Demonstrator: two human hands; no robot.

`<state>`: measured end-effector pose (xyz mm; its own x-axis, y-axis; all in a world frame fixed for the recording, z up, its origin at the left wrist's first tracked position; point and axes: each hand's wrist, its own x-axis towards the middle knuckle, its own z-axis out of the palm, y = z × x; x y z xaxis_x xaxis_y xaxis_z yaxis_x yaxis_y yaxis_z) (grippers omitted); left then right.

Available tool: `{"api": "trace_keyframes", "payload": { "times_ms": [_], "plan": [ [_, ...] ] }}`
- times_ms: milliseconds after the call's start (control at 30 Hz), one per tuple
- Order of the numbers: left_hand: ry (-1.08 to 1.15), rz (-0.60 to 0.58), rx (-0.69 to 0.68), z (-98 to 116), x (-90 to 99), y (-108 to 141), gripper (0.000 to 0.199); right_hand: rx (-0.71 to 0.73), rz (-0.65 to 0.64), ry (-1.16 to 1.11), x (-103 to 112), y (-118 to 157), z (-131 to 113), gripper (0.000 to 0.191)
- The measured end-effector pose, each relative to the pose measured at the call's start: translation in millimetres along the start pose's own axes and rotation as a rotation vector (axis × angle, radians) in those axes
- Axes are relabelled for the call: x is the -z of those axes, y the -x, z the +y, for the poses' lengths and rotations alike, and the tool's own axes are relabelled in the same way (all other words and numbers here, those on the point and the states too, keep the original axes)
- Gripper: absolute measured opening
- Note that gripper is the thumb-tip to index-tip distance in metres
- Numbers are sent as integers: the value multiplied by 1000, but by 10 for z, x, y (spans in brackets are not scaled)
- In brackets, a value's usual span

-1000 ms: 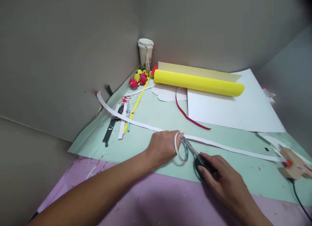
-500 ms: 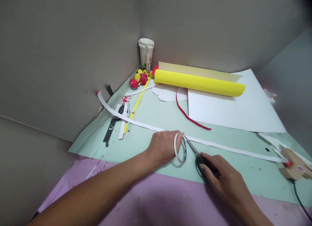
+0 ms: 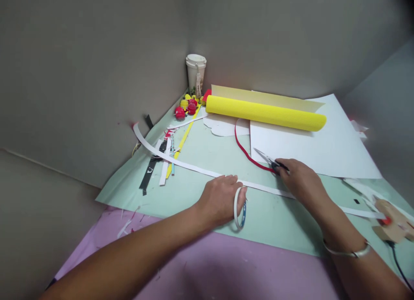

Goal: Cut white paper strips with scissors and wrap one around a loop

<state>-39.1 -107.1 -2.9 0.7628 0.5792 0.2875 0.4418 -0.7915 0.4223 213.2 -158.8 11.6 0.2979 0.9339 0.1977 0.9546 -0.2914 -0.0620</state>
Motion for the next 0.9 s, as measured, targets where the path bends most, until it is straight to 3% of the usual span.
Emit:
{"api": "trace_keyframes", "payload": {
  "times_ms": [100, 200, 300, 467, 667, 900],
  "plan": [
    [3, 15, -20, -11, -13, 6, 33, 100, 50, 27, -38, -19, -99, 31],
    [-5, 26, -41, -18, -22, 3, 33, 352, 184, -141, -53, 175, -271, 33],
    [-24, 56, -48, -15, -35, 0, 33, 512, 150, -318, -128, 390, -429, 33],
    [-43, 64, -45, -4, -43, -3, 33, 536, 112, -295, -261, 496, -528, 35],
    [-46, 45, -32, -18, -28, -22, 35, 549, 107, -213, -268, 505, -523, 35],
    [-99, 129, -126, 59, -39, 42, 33, 531, 208, -284, -309, 546, -557, 32]
  ]
}}
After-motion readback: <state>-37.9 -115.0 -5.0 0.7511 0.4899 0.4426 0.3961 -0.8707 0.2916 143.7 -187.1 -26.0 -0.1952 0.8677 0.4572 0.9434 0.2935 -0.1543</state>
